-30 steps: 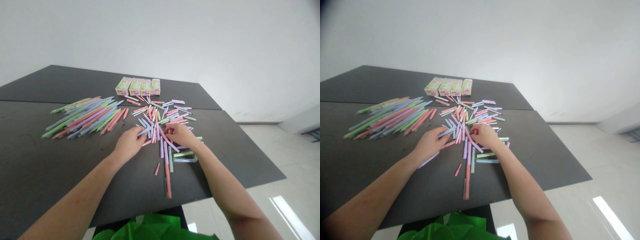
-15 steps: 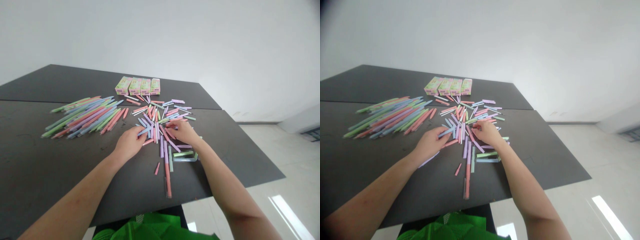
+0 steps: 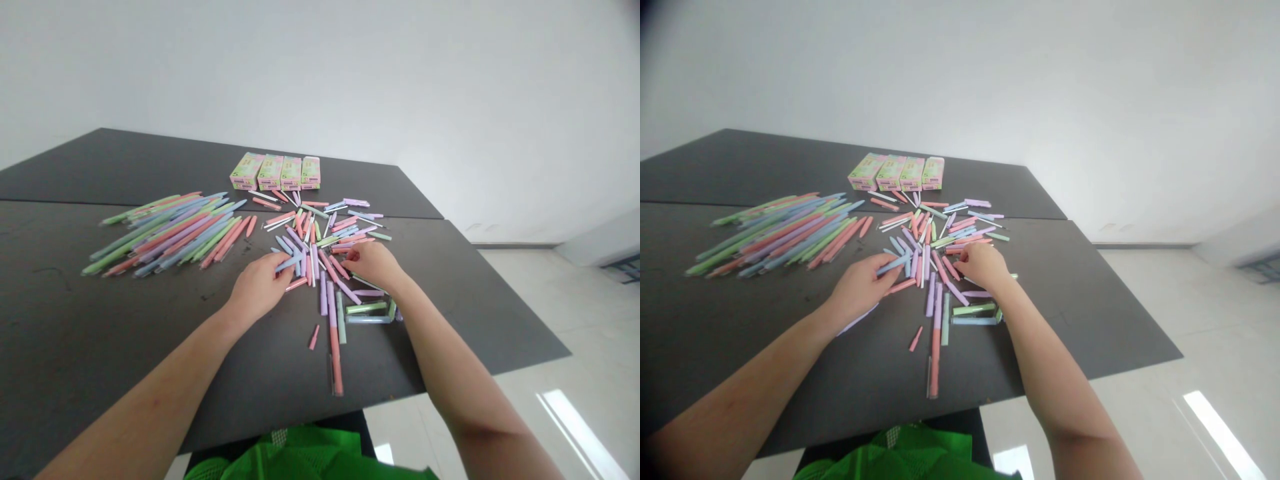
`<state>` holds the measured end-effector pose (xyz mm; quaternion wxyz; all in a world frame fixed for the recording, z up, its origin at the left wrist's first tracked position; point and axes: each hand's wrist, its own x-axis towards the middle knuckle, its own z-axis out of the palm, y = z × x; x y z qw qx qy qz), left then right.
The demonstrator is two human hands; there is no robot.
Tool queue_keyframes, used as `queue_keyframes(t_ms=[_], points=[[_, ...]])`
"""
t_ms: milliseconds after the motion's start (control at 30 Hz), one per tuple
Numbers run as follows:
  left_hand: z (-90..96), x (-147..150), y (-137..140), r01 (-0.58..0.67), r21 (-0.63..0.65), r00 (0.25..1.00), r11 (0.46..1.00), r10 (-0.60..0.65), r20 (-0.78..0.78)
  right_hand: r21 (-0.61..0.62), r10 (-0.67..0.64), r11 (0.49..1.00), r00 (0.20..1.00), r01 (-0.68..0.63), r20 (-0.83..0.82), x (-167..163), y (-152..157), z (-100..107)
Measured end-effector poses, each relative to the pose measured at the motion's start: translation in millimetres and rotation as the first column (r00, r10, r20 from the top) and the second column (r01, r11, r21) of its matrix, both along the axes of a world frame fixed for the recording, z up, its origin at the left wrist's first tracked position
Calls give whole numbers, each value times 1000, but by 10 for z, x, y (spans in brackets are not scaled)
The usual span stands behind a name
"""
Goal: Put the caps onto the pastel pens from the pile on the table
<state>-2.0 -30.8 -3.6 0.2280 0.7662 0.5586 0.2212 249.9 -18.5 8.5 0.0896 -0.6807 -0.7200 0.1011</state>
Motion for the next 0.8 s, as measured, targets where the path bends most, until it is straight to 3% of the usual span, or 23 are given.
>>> queue_keyframes(t_ms=[267, 333, 400, 500, 567, 667, 800], points=[[-21, 8, -2, 22, 46, 999, 999, -23, 27, 20, -13, 1000, 998, 12, 57, -75, -5, -48], [-32, 13, -2, 29, 58, 998, 998, -32, 49, 68, -36, 997, 999, 38, -22, -77, -16, -14], [-33, 27, -8, 38, 61, 995, 997, -44, 93, 92, -4, 995, 975, 25, -220, -90, -33, 32], [-11, 63, -30, 66, 27, 968, 997, -70, 243, 0, 117, 989, 782, -148, -612, -165, -82, 96], [11, 88, -49, 95, -19, 927, 995, -82, 366, -69, 131, 957, 631, -283, -765, -247, -126, 115], [37, 107, -69, 159, -50, 870, 986, -116, 480, -123, 96, 920, 521, -371, -848, -370, -182, 105], [40, 111, -76, 246, -30, 851, 969, -201, 485, -168, 32, 891, 428, -422, -903, -459, -209, 61]])
